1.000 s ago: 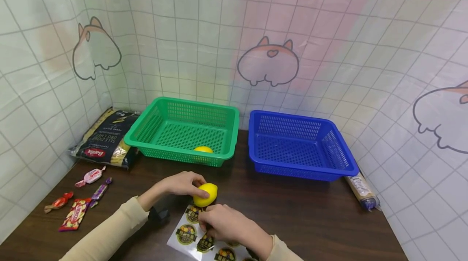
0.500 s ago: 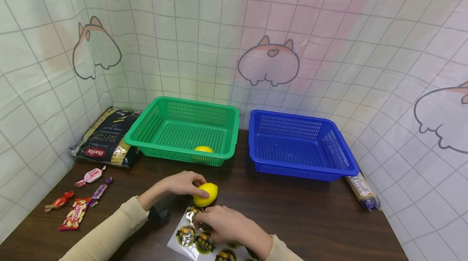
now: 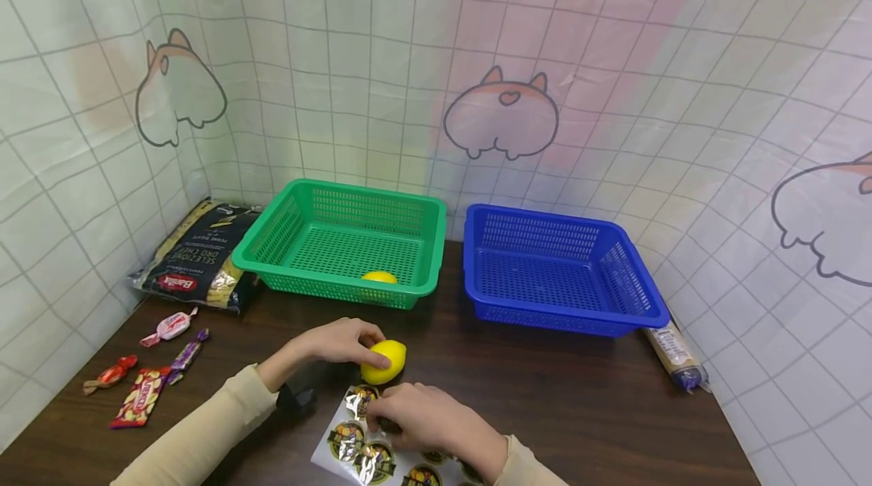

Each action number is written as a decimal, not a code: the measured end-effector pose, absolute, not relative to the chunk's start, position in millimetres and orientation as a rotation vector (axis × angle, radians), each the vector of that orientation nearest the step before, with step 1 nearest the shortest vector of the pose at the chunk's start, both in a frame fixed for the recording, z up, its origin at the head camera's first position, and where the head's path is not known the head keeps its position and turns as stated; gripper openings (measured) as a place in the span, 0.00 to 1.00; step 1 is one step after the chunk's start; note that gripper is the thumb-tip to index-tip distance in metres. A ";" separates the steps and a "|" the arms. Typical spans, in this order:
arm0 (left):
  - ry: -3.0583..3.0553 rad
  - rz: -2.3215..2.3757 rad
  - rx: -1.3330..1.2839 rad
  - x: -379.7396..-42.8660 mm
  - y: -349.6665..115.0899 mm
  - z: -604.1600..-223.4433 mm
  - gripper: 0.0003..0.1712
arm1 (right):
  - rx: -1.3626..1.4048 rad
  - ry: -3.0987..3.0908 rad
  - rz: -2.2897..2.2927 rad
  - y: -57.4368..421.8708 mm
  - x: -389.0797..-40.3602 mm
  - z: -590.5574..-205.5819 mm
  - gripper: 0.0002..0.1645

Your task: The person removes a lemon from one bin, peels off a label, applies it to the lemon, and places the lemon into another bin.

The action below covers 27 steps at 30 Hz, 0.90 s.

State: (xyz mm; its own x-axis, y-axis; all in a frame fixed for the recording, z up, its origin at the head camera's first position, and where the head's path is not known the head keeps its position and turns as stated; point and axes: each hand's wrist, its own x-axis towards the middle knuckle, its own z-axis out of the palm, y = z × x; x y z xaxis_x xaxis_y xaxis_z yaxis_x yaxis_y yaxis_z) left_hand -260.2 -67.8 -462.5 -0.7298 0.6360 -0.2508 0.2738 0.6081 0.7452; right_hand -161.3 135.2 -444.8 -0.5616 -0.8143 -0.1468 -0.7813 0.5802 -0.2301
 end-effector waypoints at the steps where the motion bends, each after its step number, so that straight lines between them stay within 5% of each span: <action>1: 2.335 0.964 0.717 -260.2 -67.7 -462.5 0.30 | -1.323 2.582 -0.203 135.3 -161.1 -445.1 0.16; 6: 2.339 0.968 0.714 -260.0 -67.4 -462.3 0.29 | -1.314 2.616 -0.272 137.0 -161.0 -441.4 0.09; 15: 2.380 0.943 0.762 -261.1 -67.7 -465.6 0.27 | -1.192 2.675 -0.419 143.4 -168.8 -422.6 0.16; 27: 2.415 0.931 0.758 -259.3 -66.9 -467.0 0.29 | -1.156 2.766 -0.592 152.5 -182.1 -421.7 0.07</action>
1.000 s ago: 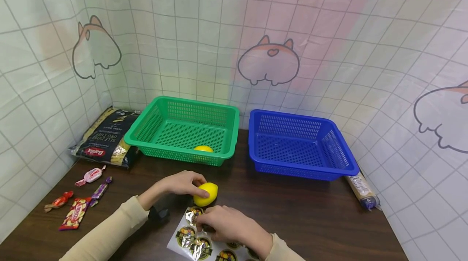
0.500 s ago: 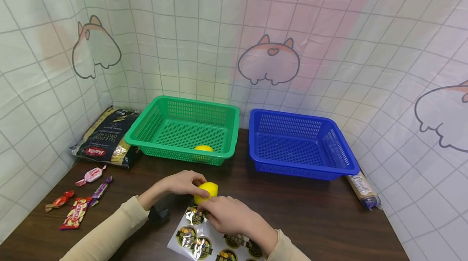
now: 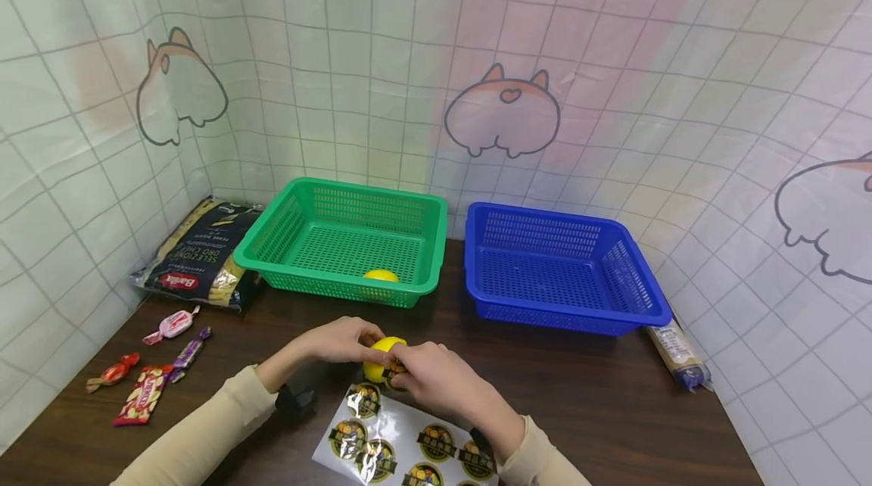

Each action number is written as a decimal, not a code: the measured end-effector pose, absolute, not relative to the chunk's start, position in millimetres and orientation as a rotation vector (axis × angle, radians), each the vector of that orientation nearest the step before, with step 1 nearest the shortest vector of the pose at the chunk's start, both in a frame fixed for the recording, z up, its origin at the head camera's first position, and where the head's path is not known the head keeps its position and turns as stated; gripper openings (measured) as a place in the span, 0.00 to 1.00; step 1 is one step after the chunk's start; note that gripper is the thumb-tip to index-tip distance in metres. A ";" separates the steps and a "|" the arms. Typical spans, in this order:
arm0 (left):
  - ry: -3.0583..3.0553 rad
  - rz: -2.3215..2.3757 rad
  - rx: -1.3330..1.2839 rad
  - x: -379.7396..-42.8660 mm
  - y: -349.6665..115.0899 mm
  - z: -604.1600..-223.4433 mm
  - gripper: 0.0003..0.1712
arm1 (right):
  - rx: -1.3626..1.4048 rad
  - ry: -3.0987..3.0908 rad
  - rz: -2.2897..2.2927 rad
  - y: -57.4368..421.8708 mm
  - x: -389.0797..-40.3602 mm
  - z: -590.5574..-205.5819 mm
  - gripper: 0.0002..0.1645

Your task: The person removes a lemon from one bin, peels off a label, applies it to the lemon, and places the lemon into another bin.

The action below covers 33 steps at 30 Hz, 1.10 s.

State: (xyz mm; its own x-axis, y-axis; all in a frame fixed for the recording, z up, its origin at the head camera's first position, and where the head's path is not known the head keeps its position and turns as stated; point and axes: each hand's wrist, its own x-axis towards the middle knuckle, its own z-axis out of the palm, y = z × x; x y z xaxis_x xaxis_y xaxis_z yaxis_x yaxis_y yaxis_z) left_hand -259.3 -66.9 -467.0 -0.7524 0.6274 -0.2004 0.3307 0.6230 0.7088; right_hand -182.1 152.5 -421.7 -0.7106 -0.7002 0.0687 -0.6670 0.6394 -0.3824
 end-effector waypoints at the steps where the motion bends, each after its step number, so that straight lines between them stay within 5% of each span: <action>1: 2.409 0.937 0.758 -259.0 -66.9 -466.8 0.29 | -1.150 2.765 -0.609 153.0 -183.5 -421.9 0.07; 33: 2.087 1.180 0.593 -252.1 -72.7 -462.6 0.29 | -1.038 2.878 -0.661 155.0 -209.3 -433.2 0.02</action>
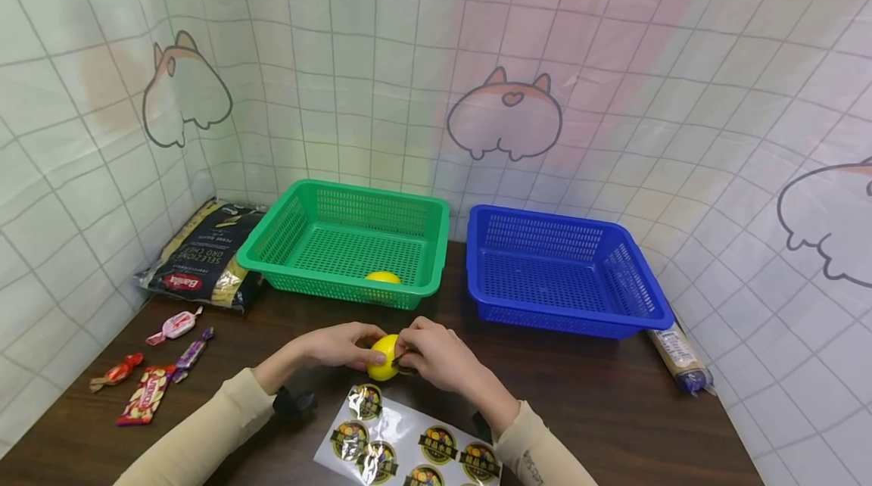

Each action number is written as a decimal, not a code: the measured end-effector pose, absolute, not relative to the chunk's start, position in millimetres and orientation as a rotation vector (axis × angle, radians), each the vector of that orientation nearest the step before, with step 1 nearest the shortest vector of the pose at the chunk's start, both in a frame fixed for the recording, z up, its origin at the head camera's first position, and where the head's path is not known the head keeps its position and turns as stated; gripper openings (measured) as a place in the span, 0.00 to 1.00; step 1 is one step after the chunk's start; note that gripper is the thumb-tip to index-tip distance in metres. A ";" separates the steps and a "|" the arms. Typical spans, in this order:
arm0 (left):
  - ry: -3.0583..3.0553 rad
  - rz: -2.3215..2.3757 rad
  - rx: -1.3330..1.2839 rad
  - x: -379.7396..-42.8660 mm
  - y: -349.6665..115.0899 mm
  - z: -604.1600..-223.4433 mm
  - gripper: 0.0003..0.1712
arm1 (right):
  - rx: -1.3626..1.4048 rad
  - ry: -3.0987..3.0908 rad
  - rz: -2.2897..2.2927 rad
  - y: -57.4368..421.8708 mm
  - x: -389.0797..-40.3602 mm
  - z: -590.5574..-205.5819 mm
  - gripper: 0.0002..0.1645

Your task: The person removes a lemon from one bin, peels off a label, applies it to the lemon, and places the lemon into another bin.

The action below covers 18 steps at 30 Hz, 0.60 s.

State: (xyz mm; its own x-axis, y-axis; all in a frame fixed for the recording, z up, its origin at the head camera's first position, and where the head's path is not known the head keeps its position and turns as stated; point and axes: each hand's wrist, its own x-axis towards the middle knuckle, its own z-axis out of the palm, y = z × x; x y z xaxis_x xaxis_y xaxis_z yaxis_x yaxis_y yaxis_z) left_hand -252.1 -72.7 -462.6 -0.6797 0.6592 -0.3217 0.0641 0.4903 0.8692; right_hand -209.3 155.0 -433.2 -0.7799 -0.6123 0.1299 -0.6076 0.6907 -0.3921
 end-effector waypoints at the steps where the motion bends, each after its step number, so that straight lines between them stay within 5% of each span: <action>1: 2.083 1.186 0.593 -251.7 -72.9 -462.8 0.29 | -1.042 2.883 -0.659 154.5 -209.7 -434.2 0.02; 18: 2.071 1.196 0.633 -251.7 -74.0 -465.3 0.27 | -0.997 2.917 -0.656 151.1 -215.4 -443.1 0.04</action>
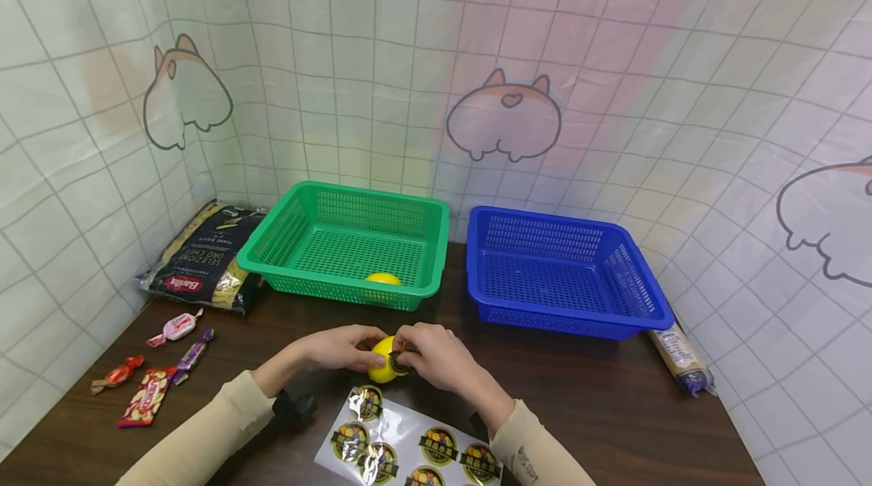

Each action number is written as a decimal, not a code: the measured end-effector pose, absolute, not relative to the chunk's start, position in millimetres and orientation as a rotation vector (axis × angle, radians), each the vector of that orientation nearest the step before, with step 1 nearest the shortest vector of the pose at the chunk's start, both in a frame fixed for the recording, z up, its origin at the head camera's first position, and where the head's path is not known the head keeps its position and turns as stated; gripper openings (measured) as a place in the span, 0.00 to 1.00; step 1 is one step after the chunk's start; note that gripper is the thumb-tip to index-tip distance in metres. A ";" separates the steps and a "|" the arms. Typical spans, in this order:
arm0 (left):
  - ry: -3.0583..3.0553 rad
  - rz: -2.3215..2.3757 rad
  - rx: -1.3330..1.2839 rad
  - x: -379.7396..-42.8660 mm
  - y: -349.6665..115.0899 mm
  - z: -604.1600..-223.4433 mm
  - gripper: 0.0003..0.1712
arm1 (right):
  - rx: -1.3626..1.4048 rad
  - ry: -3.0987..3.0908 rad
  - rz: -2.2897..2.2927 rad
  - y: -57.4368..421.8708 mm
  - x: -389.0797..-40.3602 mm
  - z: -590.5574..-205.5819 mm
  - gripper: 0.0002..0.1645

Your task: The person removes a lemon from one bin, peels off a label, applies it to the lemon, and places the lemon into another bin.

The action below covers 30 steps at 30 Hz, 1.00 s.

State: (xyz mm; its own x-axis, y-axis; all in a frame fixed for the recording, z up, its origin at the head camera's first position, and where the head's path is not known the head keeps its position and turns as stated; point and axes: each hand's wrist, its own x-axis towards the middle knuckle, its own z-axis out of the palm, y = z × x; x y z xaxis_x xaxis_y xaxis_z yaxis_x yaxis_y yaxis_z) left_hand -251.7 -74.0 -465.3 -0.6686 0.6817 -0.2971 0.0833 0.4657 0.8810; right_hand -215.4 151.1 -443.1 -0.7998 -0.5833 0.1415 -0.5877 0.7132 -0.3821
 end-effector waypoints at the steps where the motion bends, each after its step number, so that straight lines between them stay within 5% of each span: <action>1: 2.067 1.199 0.633 -251.4 -74.1 -464.9 0.27 | 0.991 -2.894 0.647 150.6 -215.1 -443.3 0.04; 30: 2.064 1.110 0.827 -253.9 -79.8 -462.2 0.27 | 0.865 -2.960 0.843 150.1 -217.7 -446.8 0.21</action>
State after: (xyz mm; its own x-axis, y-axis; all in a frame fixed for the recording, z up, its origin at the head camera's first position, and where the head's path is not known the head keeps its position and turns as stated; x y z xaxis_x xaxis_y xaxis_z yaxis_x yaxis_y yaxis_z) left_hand -253.9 -79.8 -462.2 -0.5941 0.7677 -0.2403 0.2228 0.4440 0.8679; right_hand -217.7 150.1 -446.8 -0.8521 -0.5152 0.0918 -0.4862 0.7145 -0.5030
